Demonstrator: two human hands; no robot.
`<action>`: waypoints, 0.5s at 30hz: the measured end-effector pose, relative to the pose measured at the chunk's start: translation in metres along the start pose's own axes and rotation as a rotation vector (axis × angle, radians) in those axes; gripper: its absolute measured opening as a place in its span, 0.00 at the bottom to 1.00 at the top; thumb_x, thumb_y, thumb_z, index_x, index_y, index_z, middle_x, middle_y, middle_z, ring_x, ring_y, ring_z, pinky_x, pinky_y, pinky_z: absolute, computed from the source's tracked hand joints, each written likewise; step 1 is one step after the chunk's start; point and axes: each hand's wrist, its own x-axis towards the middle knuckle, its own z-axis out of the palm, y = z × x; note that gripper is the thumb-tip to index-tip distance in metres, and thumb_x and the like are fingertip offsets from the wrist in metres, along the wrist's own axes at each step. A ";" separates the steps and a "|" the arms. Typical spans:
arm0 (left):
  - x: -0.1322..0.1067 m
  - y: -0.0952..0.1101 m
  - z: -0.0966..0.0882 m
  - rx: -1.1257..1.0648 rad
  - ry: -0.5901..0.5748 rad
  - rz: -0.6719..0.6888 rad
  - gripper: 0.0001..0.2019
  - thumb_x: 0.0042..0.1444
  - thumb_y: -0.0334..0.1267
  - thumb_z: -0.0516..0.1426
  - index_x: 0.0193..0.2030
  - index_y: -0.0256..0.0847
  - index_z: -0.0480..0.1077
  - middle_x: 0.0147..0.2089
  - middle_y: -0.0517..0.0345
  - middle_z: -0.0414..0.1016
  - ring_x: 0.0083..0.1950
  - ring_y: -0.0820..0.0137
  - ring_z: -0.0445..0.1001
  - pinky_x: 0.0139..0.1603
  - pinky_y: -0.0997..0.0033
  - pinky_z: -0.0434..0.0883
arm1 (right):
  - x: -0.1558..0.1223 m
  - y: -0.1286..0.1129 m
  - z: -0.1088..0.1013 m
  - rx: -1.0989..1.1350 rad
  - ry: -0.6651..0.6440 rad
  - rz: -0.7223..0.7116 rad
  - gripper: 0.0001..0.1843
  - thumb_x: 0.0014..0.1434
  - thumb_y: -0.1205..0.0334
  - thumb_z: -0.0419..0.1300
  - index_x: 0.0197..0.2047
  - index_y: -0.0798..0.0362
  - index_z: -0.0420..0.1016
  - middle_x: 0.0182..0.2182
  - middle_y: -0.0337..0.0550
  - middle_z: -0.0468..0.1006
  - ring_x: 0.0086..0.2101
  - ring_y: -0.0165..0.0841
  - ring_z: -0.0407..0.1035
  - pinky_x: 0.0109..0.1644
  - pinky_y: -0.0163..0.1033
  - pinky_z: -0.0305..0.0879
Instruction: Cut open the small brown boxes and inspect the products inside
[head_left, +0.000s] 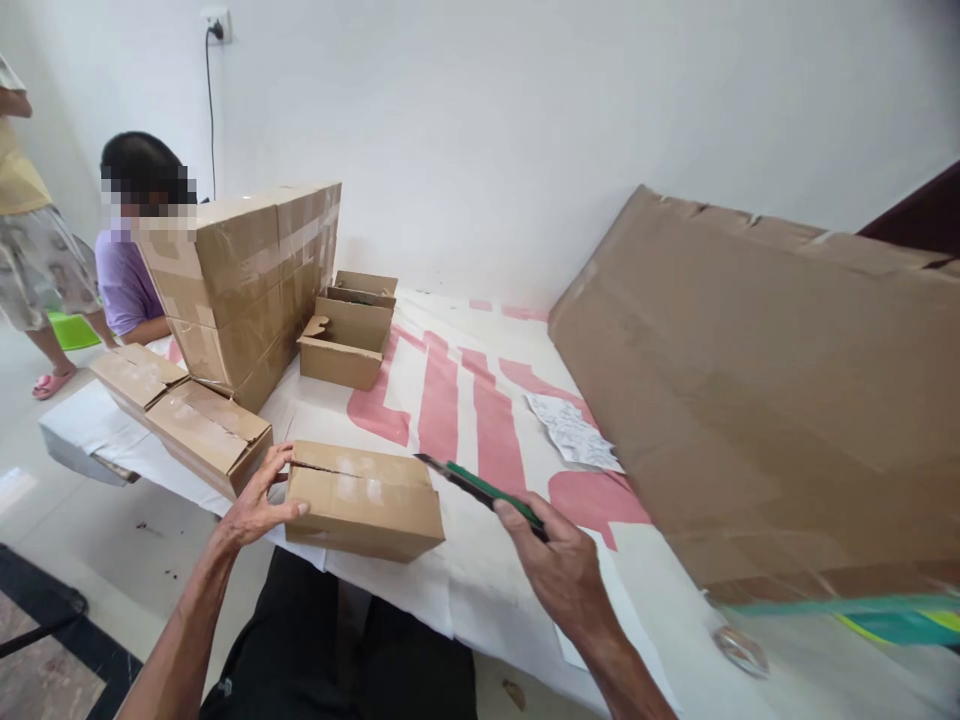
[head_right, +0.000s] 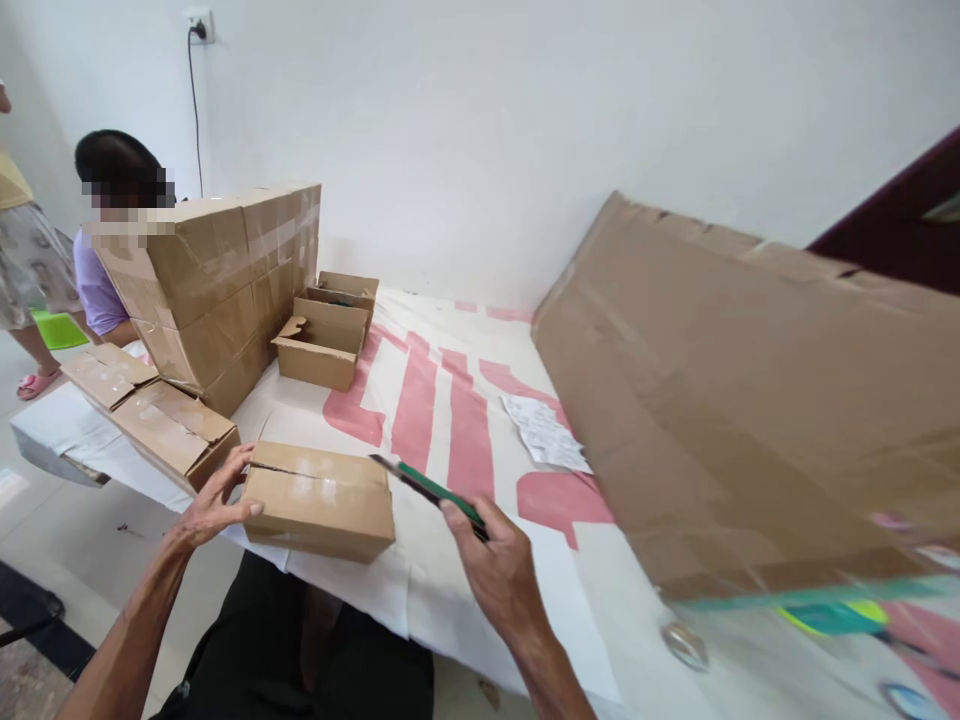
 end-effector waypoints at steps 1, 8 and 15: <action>0.000 0.001 0.000 -0.002 0.003 -0.003 0.36 0.54 0.55 0.68 0.68 0.46 0.70 0.76 0.43 0.56 0.78 0.44 0.55 0.72 0.49 0.64 | 0.006 -0.020 0.000 0.038 -0.065 -0.077 0.19 0.66 0.43 0.58 0.37 0.49 0.76 0.29 0.39 0.77 0.29 0.36 0.70 0.33 0.38 0.67; -0.003 -0.001 0.003 -0.026 0.002 -0.006 0.36 0.54 0.52 0.68 0.69 0.47 0.69 0.77 0.45 0.55 0.78 0.45 0.55 0.72 0.50 0.66 | 0.038 -0.102 0.019 0.077 -0.360 -0.450 0.10 0.69 0.58 0.57 0.38 0.49 0.77 0.32 0.41 0.79 0.31 0.34 0.71 0.37 0.39 0.68; -0.003 -0.002 0.006 -0.035 -0.006 -0.001 0.35 0.54 0.51 0.67 0.67 0.45 0.67 0.77 0.44 0.54 0.78 0.47 0.54 0.72 0.51 0.65 | 0.055 -0.119 0.035 -0.071 -0.474 -0.592 0.11 0.72 0.57 0.56 0.41 0.50 0.77 0.34 0.42 0.80 0.35 0.35 0.74 0.40 0.38 0.67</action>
